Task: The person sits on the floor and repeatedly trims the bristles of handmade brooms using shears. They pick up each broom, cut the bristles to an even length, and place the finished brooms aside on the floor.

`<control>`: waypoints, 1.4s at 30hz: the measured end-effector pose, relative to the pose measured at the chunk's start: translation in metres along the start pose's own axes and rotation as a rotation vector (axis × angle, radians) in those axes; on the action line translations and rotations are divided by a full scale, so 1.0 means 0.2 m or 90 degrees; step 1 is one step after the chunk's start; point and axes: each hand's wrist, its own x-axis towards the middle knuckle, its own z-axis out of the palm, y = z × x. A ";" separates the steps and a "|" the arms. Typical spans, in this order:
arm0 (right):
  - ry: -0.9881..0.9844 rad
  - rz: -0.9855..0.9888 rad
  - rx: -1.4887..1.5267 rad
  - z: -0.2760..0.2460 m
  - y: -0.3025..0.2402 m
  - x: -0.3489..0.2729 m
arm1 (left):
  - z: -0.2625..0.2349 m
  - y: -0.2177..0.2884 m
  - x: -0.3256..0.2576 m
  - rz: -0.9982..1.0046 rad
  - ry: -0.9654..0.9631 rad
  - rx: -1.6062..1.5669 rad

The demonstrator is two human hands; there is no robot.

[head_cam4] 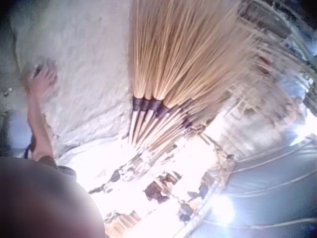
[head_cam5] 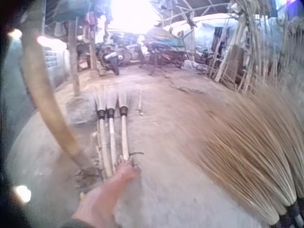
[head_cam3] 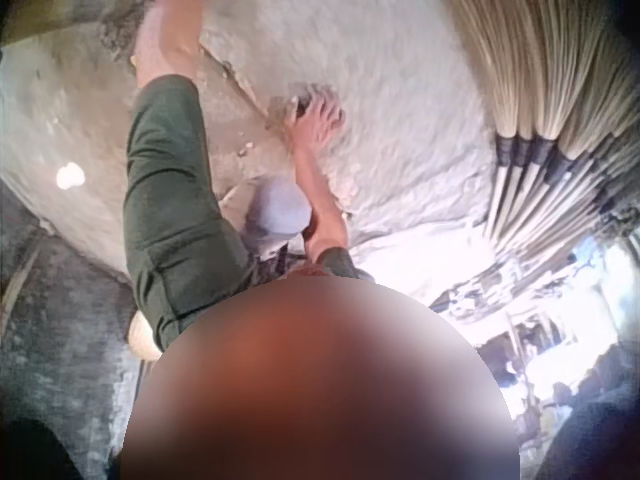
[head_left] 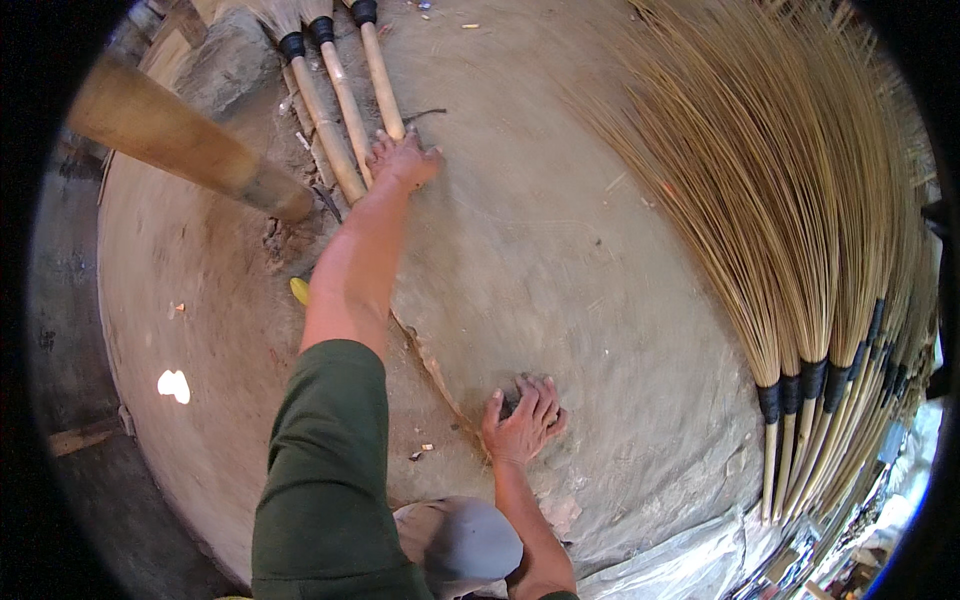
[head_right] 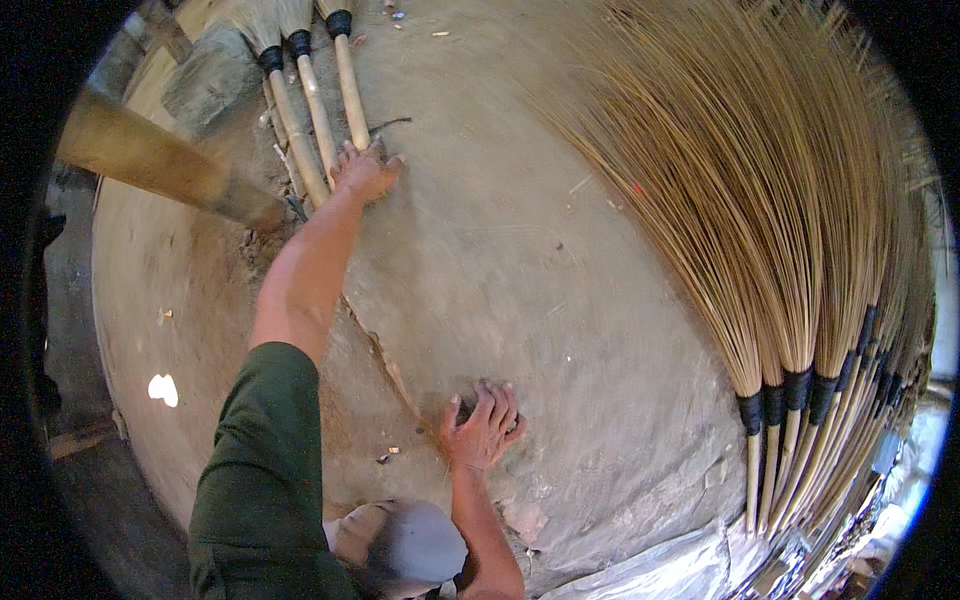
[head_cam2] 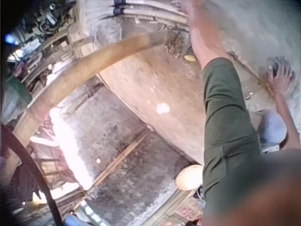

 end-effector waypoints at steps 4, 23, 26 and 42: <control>-0.017 0.025 0.021 0.00 0.02 -0.02 | 0.02 0.02 -0.10 -0.016 0.068 -0.067; 0.060 0.198 1.566 -0.67 0.69 -0.78 | 0.24 0.51 -2.74 1.083 -0.015 -0.045; -0.006 0.023 1.470 -0.88 0.89 -0.92 | 0.18 0.58 -2.75 1.023 -0.013 -0.221; 0.514 0.642 1.105 -1.75 1.34 -1.65 | -0.63 -0.66 -3.36 0.385 -0.829 0.528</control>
